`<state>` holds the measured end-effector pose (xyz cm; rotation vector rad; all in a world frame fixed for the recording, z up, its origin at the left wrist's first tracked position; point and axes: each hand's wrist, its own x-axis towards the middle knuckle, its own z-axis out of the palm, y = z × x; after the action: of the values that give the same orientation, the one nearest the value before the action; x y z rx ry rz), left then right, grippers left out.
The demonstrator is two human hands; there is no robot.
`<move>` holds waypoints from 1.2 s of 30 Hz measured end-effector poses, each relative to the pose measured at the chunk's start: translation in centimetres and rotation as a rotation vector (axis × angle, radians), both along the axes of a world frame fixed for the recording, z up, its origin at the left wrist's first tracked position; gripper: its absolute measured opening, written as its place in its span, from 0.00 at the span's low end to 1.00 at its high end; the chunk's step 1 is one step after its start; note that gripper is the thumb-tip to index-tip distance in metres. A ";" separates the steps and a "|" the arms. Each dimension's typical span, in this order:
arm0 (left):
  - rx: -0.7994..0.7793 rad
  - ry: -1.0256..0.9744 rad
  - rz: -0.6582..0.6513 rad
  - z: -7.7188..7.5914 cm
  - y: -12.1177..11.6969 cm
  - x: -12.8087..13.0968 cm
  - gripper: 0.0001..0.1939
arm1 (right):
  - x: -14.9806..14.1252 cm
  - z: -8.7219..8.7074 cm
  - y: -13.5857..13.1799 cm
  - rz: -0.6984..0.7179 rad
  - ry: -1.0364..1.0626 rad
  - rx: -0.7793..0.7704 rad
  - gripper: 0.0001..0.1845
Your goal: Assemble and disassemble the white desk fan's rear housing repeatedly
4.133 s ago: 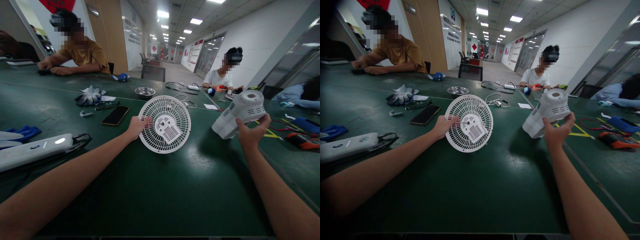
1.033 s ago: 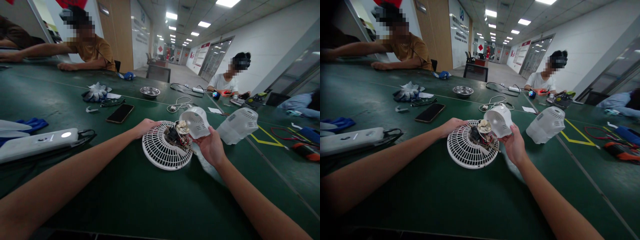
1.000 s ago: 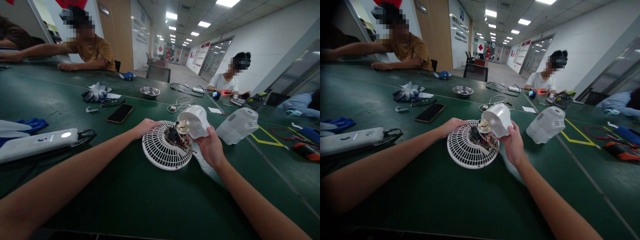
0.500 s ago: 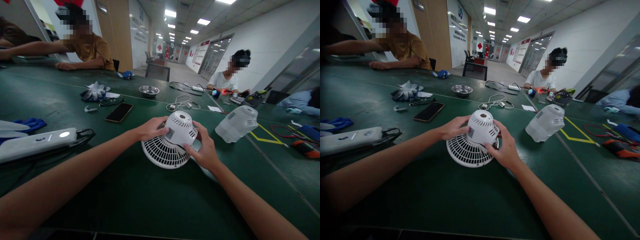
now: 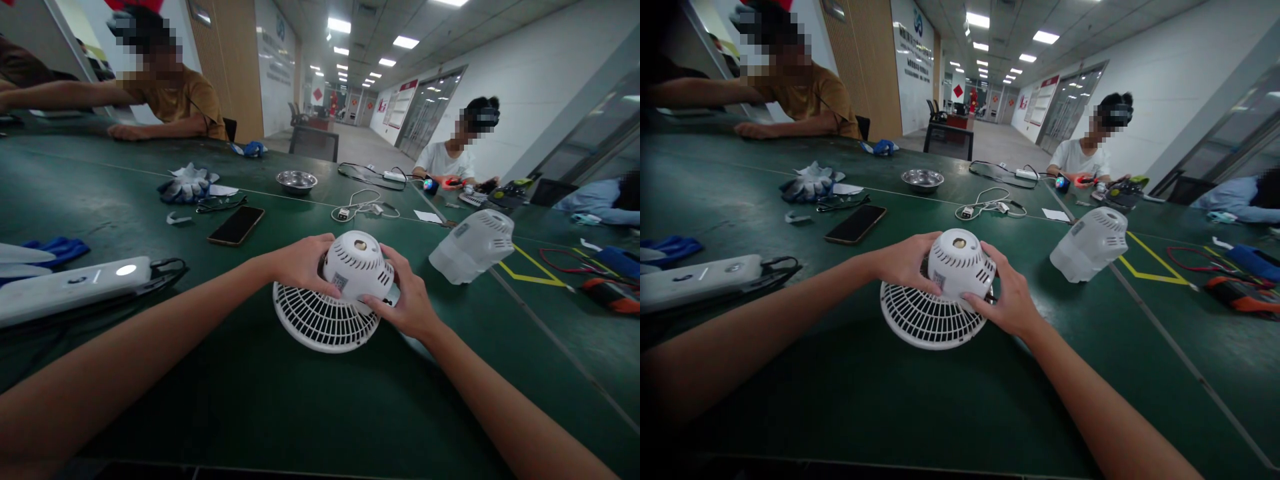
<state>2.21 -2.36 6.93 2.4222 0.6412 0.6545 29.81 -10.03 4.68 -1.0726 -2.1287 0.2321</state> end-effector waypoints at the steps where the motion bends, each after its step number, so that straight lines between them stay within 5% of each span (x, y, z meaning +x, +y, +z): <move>1: -0.016 -0.010 0.002 0.1 0.0 0.0 0.41 | -0.1 0.1 -0.1 -0.006 0.002 -0.020 0.51; 36: -0.134 0.024 -0.022 0.7 0.1 -0.5 0.33 | -1.0 0.5 -0.3 -0.076 -0.028 -0.062 0.47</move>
<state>1.71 -2.25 7.61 2.3124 0.6460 0.5564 28.79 -10.32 5.14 -1.1972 -2.1129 0.2497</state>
